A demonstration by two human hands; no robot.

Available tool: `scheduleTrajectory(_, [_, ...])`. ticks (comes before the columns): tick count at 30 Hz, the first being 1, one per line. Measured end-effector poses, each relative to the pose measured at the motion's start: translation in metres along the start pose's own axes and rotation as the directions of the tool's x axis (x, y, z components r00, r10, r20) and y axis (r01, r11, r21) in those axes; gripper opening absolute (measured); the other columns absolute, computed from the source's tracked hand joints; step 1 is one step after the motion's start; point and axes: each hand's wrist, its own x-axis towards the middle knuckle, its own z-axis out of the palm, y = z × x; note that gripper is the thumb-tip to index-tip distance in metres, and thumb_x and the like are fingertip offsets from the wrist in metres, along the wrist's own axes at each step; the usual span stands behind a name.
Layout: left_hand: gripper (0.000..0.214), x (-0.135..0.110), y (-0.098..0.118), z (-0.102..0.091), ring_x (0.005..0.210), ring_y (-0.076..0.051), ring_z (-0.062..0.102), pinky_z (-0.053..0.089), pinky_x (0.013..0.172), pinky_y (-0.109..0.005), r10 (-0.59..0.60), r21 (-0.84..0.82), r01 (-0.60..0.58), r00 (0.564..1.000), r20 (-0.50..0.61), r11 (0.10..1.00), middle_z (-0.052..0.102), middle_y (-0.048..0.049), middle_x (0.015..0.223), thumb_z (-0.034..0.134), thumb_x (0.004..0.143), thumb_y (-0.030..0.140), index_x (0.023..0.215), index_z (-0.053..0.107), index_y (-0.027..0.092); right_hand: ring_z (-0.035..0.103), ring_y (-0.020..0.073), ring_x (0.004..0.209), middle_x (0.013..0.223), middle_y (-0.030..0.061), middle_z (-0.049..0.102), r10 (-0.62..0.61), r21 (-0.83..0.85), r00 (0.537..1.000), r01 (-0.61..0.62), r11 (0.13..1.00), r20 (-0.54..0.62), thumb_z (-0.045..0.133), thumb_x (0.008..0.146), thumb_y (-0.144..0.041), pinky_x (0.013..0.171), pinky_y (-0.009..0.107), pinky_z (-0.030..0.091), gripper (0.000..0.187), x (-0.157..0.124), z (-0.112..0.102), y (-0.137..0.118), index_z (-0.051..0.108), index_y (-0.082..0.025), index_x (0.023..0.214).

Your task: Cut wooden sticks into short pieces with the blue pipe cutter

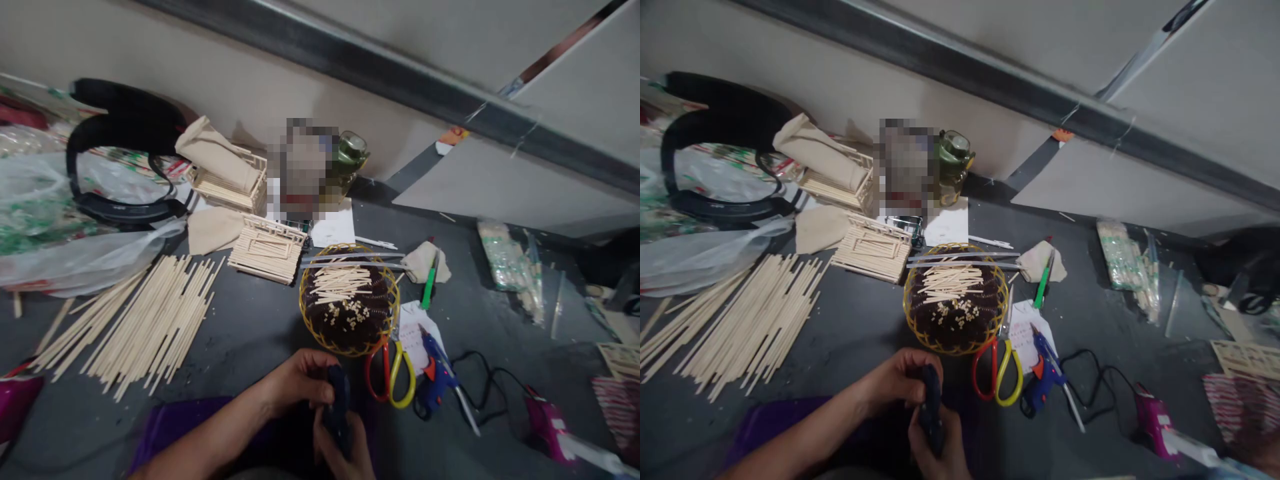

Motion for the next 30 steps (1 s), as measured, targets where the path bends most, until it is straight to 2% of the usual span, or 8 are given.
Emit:
scheduleTrajectory(3, [0.045, -0.003, 0.0, 0.007, 0.043, -0.004, 0.046, 0.031, 0.04, -0.015, 0.046, -0.079, -0.051, 0.997, -0.06, 0.996, 0.061, 0.0, 0.062, 0.089, 0.055, 0.043, 0.078, 0.069, 0.011, 0.055, 0.0163, 0.051, 0.063, 0.0023, 0.061, -0.03, 0.075, 0.999, 0.027, 0.997, 0.028, 0.066, 0.073, -0.069, 0.054, 0.03, 0.048, 0.051, -0.002, -0.001, -0.026, 0.065, -0.02, 0.087])
scheduleTrajectory(6, [0.039, -0.009, 0.005, 0.017, 0.051, -0.009, 0.057, 0.04, 0.045, -0.017, 0.087, -0.163, -0.113, 0.984, -0.157, 0.98, 0.064, -0.0017, 0.069, 0.088, 0.06, 0.037, 0.083, 0.068, 0.013, 0.055, 0.0165, 0.055, 0.059, 0.0012, 0.059, -0.021, 0.084, 0.996, 0.014, 0.996, 0.084, 0.067, 0.074, -0.067, 0.059, 0.03, 0.048, 0.049, -0.003, 0.001, -0.056, 0.064, -0.019, 0.081])
scheduleTrajectory(9, [0.03, -0.015, 0.013, 0.029, 0.049, -0.009, 0.056, 0.043, 0.047, -0.018, 0.118, -0.195, -0.152, 0.978, -0.173, 0.969, 0.062, -0.0007, 0.064, 0.083, 0.068, 0.034, 0.082, 0.066, 0.013, 0.055, 0.0152, 0.054, 0.059, 0.0, 0.06, -0.041, 0.144, 0.993, 0.025, 0.989, 0.112, 0.07, 0.074, -0.062, 0.058, 0.028, 0.046, 0.044, -0.002, 0.004, -0.075, 0.063, -0.019, 0.077])
scheduleTrajectory(13, [0.018, -0.019, 0.026, 0.039, 0.046, -0.009, 0.054, 0.047, 0.051, -0.019, 0.148, -0.316, -0.213, 0.965, -0.216, 0.925, 0.057, 0.001, 0.057, 0.066, 0.085, 0.025, 0.073, 0.061, 0.013, 0.057, 0.0148, 0.055, 0.061, -0.0013, 0.061, -0.098, 0.242, 0.983, 0.058, 0.968, 0.157, 0.072, 0.078, -0.05, 0.06, 0.028, 0.047, 0.033, -0.003, 0.005, -0.082, 0.062, -0.019, 0.081])
scheduleTrajectory(16, [0.032, -0.021, 0.035, 0.041, 0.061, -0.012, 0.064, 0.054, 0.067, -0.025, 0.034, -0.49, -0.176, 0.958, -0.285, 0.854, 0.065, -0.0063, 0.067, 0.043, 0.097, 0.022, 0.072, 0.06, 0.011, 0.06, 0.0161, 0.058, 0.065, -0.0002, 0.063, -0.183, 0.358, 0.96, 0.098, 0.929, 0.211, 0.07, 0.08, -0.043, 0.061, 0.029, 0.048, 0.026, -0.003, 0.001, -0.084, 0.064, -0.018, 0.086])
scheduleTrajectory(18, [0.041, -0.022, 0.04, 0.041, 0.077, -0.017, 0.069, 0.055, 0.081, -0.031, 0.042, -0.525, -0.205, 0.951, -0.305, 0.826, 0.07, -0.0131, 0.082, 0.034, 0.1, 0.025, 0.074, 0.062, 0.009, 0.062, 0.0173, 0.063, 0.069, 0.0009, 0.064, -0.267, 0.435, 0.943, 0.158, 0.886, 0.2, 0.068, 0.081, -0.039, 0.065, 0.031, 0.048, 0.022, 0.001, -0.003, -0.084, 0.063, -0.018, 0.088])
scheduleTrajectory(24, [0.06, -0.024, 0.055, 0.038, 0.128, -0.028, 0.052, 0.04, 0.108, -0.039, 0.29, -0.368, -0.335, 0.941, -0.173, 0.868, 0.06, -0.0215, 0.131, 0.032, 0.097, 0.051, 0.113, 0.064, 0.002, 0.061, 0.0196, 0.066, 0.071, 0.0008, 0.062, -0.359, 0.55, 0.903, 0.181, 0.816, 0.235, 0.071, 0.071, -0.045, 0.069, 0.036, 0.05, 0.032, 0.02, -0.004, -0.068, 0.061, -0.02, 0.089])
scheduleTrajectory(30, [0.062, -0.016, 0.071, 0.037, 0.142, -0.028, 0.035, 0.032, 0.114, -0.044, 0.417, -0.158, -0.428, 0.903, -0.102, 0.89, 0.049, -0.0173, 0.145, 0.036, 0.093, 0.057, 0.126, 0.058, 0.01, 0.062, 0.0199, 0.067, 0.072, 0.0013, 0.063, -0.371, 0.621, 0.891, 0.139, 0.772, 0.262, 0.074, 0.07, -0.043, 0.071, 0.038, 0.05, 0.036, 0.033, 0.006, -0.04, 0.061, -0.019, 0.092])
